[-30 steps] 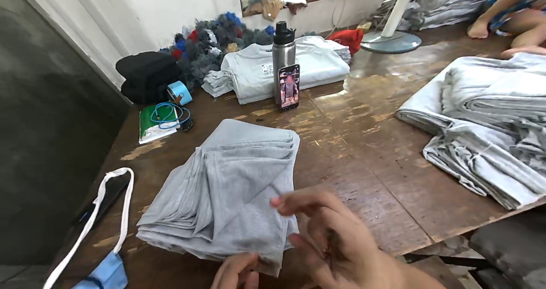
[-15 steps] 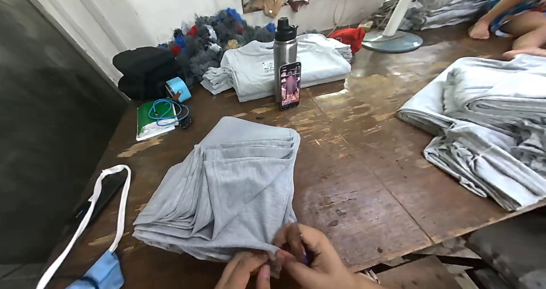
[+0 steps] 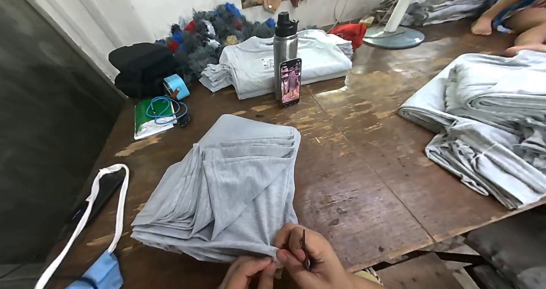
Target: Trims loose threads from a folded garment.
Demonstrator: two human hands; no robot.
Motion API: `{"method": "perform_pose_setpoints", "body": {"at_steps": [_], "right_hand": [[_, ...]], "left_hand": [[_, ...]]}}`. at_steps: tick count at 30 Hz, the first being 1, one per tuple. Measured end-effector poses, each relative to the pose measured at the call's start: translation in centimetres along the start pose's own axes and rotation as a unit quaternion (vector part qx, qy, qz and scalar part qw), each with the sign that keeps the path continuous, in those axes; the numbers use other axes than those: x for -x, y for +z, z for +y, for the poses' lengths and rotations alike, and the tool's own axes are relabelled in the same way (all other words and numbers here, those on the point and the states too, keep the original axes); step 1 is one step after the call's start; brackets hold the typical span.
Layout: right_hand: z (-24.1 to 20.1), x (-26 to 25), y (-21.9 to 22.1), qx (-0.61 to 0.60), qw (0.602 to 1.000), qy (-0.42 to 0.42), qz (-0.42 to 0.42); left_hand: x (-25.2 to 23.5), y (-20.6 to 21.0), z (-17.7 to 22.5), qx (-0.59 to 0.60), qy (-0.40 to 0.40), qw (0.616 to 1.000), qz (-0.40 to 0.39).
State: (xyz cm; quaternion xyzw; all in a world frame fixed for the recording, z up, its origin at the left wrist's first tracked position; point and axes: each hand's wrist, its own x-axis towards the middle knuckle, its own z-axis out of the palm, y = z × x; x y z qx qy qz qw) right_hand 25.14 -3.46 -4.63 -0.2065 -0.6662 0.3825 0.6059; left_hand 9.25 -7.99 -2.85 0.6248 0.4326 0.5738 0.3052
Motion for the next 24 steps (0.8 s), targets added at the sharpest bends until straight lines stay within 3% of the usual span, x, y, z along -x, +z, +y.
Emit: {"method": "perform_pose_setpoints", "body": {"at_steps": [9, 18, 24], "right_hand": [[0.0, 0.3, 0.6, 0.032, 0.999, -0.016, -0.021], [-0.2, -0.3, -0.6, 0.004, 0.999, -0.02, -0.033], [-0.4, -1.3, -1.2, 0.172, 0.978, -0.076, -0.094]], "left_hand": [[-0.3, 0.7, 0.6, 0.173, -0.077, 0.981, 0.032], [-0.2, 0.3, -0.2, 0.181, -0.058, 0.981, 0.032], [-0.4, -0.1, 0.5, 0.148, -0.058, 0.987, 0.018]]}}
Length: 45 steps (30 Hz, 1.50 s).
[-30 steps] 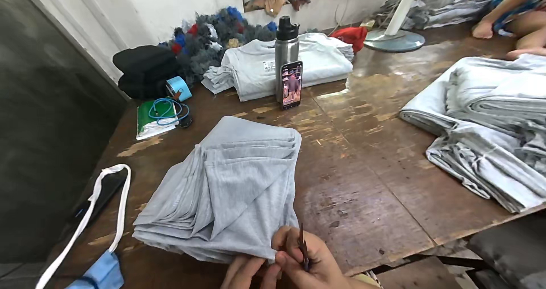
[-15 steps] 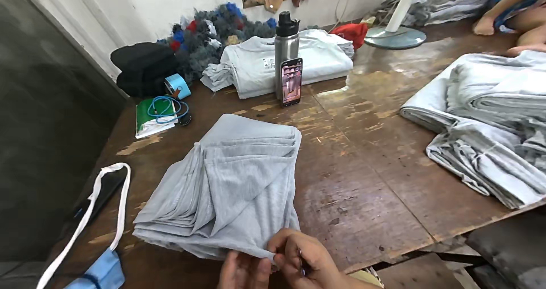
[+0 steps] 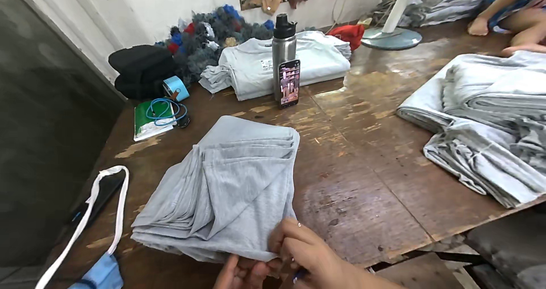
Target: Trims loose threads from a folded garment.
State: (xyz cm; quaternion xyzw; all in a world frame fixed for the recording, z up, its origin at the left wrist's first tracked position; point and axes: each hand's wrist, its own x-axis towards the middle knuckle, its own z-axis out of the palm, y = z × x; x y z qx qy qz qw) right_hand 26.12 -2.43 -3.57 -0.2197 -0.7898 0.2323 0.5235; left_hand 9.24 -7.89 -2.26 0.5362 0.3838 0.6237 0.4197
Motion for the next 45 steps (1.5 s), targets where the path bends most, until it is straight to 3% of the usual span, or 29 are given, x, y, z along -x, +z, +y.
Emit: {"method": "perform_pose_setpoints", "body": {"at_steps": [6, 11, 13, 15, 18, 20, 22, 25, 32, 45], "right_hand": [[-0.4, -2.0, -0.7, 0.11, 0.988, -0.034, -0.099], [-2.2, -3.8, -2.2, 0.011, 0.994, -0.079, 0.074], [-3.5, -4.5, -3.4, -0.065, 0.991, -0.082, 0.079], [-4.0, -4.4, -4.0, -0.078, 0.996, -0.034, 0.032], [-2.8, -3.2, -3.1, -0.009, 0.994, 0.068, -0.087], [-1.6, -1.7, -1.7, 0.064, 0.985, 0.105, -0.123], [-0.6, -0.2, -0.7, 0.106, 0.983, 0.107, -0.106], [-0.1, 1.2, -0.3, 0.076, 0.988, 0.116, -0.075], [-1.0, 1.2, 1.0, -0.144, 0.983, 0.086, 0.077], [-0.4, 1.4, 1.0, -0.128, 0.99, 0.037, 0.044]], "left_hand": [[0.6, -0.8, 0.3, -0.106, 0.025, 0.994, 0.016], [0.7, -2.1, 0.3, -0.224, 0.073, 0.972, -0.001], [0.8, -2.2, 0.6, -0.278, 0.071, 0.958, -0.013], [0.9, -2.2, 0.8, -0.297, 0.069, 0.952, -0.028], [0.8, -1.8, 1.3, -0.279, 0.07, 0.957, -0.034], [0.7, -1.8, 1.4, -0.275, 0.073, 0.958, -0.035], [0.8, -1.8, 1.5, -0.276, 0.078, 0.957, -0.04], [0.9, -1.6, 1.3, -0.27, 0.085, 0.957, -0.063], [0.9, -0.3, 1.0, -0.301, 0.015, 0.952, -0.055], [1.0, 0.0, -0.1, -0.111, 0.016, 0.994, -0.014]]}}
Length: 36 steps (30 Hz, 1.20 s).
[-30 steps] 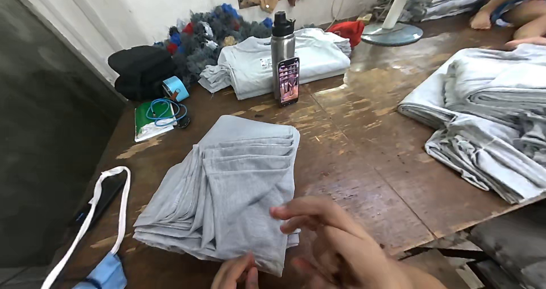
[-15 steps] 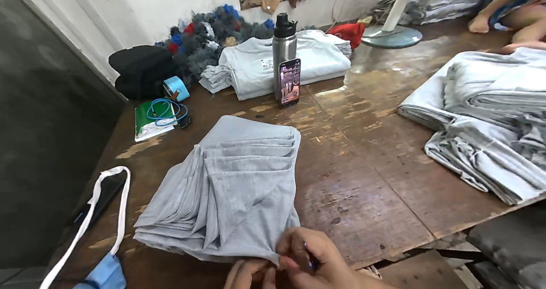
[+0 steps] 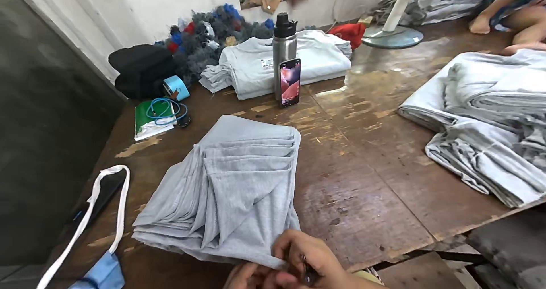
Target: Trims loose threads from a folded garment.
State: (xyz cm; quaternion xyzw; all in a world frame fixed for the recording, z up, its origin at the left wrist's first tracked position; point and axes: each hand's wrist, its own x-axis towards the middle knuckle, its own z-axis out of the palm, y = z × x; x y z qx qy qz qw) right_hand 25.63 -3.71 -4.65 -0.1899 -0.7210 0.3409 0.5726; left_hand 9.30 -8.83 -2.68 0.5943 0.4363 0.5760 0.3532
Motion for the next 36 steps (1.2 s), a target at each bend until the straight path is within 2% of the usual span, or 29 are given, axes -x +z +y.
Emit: {"method": "perform_pose_setpoints", "body": {"at_steps": [5, 12, 18, 26, 32, 34, 36], "right_hand": [[0.1, 0.1, -0.5, -0.007, 1.0, 0.006, -0.023], [0.0, 0.5, -0.2, -0.005, 0.999, 0.036, 0.0], [-0.4, 0.2, -0.4, 0.012, 1.0, 0.017, 0.012], [-0.1, 0.2, -0.4, 0.012, 1.0, 0.008, -0.018], [0.4, -0.7, -0.4, 0.169, 0.983, -0.046, -0.058], [0.1, -1.6, -0.6, 0.203, 0.977, -0.059, -0.036], [-1.1, -2.8, -0.8, 0.18, 0.98, -0.079, 0.021]], "left_hand": [[0.3, -0.1, 0.1, 0.025, -0.024, 0.998, -0.046], [0.1, 0.3, -0.2, 0.073, -0.008, 0.997, -0.011], [0.4, 0.0, -0.1, -0.016, 0.018, 0.999, 0.021], [0.5, -0.4, 0.0, 0.035, -0.011, 0.999, -0.032], [0.7, -1.3, 0.0, -0.091, 0.025, 0.995, -0.022], [1.0, -1.6, 0.1, -0.135, 0.026, 0.991, -0.003], [0.9, -1.9, 0.2, -0.165, 0.024, 0.986, 0.001]]}}
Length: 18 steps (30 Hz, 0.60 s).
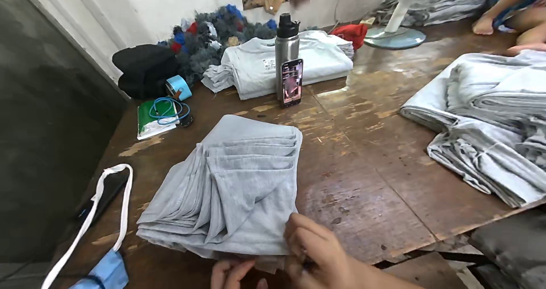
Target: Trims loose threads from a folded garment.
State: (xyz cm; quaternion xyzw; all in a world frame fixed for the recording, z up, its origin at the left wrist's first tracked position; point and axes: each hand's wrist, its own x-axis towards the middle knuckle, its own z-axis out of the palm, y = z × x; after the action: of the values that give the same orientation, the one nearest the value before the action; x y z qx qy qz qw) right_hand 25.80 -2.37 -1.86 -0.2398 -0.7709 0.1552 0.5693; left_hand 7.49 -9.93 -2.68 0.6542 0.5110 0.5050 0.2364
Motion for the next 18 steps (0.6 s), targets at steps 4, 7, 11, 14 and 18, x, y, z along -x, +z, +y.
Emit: {"method": "perform_pose_setpoints", "body": {"at_steps": [4, 7, 11, 14, 18], "right_hand": [[-1.5, -1.8, -1.1, -0.12, 0.99, -0.058, 0.057], [-1.0, -0.8, -0.6, -0.117, 0.992, -0.012, -0.035], [0.5, 2.6, 1.0, -0.047, 0.99, 0.076, -0.108], [1.2, 4.0, 1.2, 0.033, 0.991, 0.081, -0.1], [1.3, 4.2, 1.2, 0.042, 0.992, 0.083, -0.087]], "left_hand": [[0.0, -0.3, -0.4, 0.007, -0.003, 1.0, -0.023], [0.0, -0.3, -0.5, 0.026, 0.001, 0.999, -0.025], [0.1, -0.1, -0.5, 0.072, 0.006, 0.996, -0.052], [0.1, 0.1, -0.8, 0.086, 0.009, 0.995, -0.055], [-0.4, 0.1, -0.8, 0.078, 0.019, 0.995, -0.062]]}}
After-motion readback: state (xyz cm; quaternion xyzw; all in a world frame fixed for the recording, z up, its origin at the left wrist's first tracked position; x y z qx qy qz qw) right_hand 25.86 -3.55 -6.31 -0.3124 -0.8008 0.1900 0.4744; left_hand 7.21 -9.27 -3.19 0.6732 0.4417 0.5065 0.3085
